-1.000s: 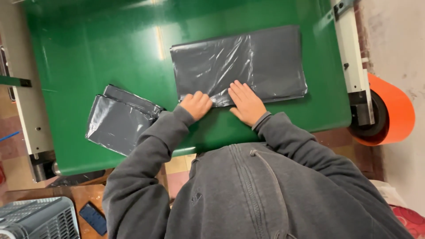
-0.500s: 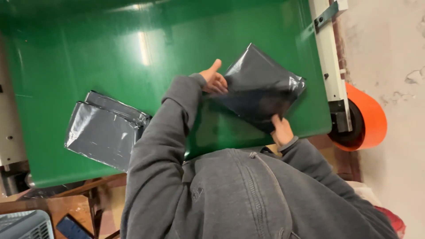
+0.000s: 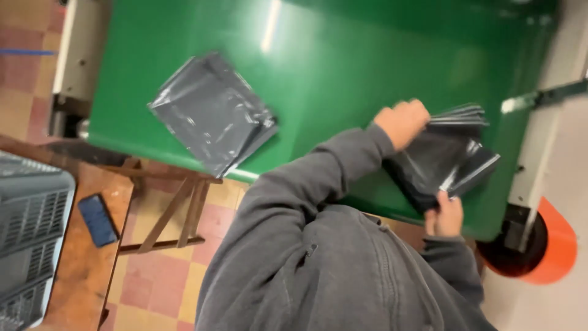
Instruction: Folding and stacking finished plastic bags from a production line into a storage basket.
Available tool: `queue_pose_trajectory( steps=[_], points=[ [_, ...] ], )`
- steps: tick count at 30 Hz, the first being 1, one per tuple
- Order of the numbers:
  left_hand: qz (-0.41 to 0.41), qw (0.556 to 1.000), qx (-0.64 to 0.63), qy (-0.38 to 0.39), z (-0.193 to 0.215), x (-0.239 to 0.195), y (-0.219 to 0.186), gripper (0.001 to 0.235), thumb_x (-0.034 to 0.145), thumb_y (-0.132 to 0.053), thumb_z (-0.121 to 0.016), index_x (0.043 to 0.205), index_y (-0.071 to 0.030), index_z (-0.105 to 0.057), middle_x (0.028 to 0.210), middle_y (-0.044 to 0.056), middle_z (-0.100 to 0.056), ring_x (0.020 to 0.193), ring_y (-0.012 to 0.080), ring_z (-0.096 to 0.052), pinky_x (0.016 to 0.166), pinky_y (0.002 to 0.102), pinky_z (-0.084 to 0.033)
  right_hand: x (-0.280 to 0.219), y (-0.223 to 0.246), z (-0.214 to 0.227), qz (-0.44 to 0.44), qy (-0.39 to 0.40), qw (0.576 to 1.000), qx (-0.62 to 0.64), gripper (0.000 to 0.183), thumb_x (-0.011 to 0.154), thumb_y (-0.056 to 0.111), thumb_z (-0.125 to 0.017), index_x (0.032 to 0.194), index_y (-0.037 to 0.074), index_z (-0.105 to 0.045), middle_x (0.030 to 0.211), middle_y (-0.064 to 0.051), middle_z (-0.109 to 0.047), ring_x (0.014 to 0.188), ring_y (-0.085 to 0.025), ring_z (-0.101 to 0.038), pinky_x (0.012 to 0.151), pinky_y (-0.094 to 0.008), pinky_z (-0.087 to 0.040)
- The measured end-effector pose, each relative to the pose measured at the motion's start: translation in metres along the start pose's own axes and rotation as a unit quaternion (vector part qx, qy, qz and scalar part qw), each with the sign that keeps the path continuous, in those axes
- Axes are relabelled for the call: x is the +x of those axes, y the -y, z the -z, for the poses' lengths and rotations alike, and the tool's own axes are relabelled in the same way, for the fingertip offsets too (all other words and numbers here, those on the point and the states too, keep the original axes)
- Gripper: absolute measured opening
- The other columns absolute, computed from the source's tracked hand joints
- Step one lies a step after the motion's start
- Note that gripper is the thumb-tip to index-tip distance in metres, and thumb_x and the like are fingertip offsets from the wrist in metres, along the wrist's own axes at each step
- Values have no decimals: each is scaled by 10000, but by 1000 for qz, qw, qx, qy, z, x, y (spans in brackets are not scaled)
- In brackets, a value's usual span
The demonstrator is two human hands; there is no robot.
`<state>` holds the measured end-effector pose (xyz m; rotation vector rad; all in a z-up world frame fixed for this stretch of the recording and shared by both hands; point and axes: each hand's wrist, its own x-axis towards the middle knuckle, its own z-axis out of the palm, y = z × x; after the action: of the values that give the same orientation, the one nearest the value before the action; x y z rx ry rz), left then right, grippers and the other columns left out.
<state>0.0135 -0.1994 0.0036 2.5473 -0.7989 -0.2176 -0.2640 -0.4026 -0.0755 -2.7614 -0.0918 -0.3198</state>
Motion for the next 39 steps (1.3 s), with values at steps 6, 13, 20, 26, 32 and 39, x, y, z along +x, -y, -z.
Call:
queue_pose_trajectory(
  steps=[6, 13, 20, 26, 32, 39],
  points=[
    [-271, 942, -137, -144, 152, -145, 71, 186, 957, -276, -617, 1021, -105, -584, 1064, 93, -603, 926, 294, -665, 635, 456, -542, 118, 148, 28, -139, -151, 856, 474, 434, 1089, 207, -460, 1434, -55, -459, 1446, -201, -511, 1331, -259, -482, 1184, -411, -420],
    [158, 982, -86, -58, 284, -226, 335, 422, 868, -495, -585, 1152, -188, -638, 1157, 57, -638, 1059, 312, -594, 789, 497, -489, 171, 268, 28, -251, -172, 830, 468, 456, 886, 183, -793, 1279, 20, -630, 1230, -121, -690, 1059, -203, -656, 927, -405, -611],
    [2, 999, -50, 17, 220, -216, 485, 217, 1037, -284, -577, 1087, -72, -573, 1061, 170, -623, 884, 399, -623, 683, 562, -536, 183, 355, 105, -231, -55, 954, 184, 205, 1024, 111, -730, 1215, 41, -703, 1086, 25, -596, 969, -106, -517, 809, -302, -459],
    [102, 979, -166, 67, 198, -178, 480, 248, 1071, -383, -421, 1146, -148, -399, 892, 187, -675, 775, 493, -626, 657, 596, -489, 228, 404, 12, -140, -103, 983, 56, 266, 1163, 45, -535, 905, 72, -596, 881, -36, -521, 886, -190, -490, 844, -365, -422],
    [336, 796, -494, 99, 245, -172, 487, 294, 743, -523, -418, 626, -256, -455, 720, -5, -549, 704, 161, -455, 717, 320, -393, 251, 431, -203, -419, -209, 696, 544, 400, 899, 137, -662, 1274, 1, -623, 1104, -121, -738, 934, -232, -717, 868, -384, -636],
    [278, 847, -430, 143, 250, -194, 515, 583, 972, -706, -281, 708, -229, -487, 592, -49, -375, 539, 130, -344, 544, 288, -325, 246, 430, -203, -404, -149, 735, 523, 442, 908, 114, -608, 1342, 37, -572, 1222, -115, -709, 1046, -243, -697, 952, -378, -599]
  ],
)
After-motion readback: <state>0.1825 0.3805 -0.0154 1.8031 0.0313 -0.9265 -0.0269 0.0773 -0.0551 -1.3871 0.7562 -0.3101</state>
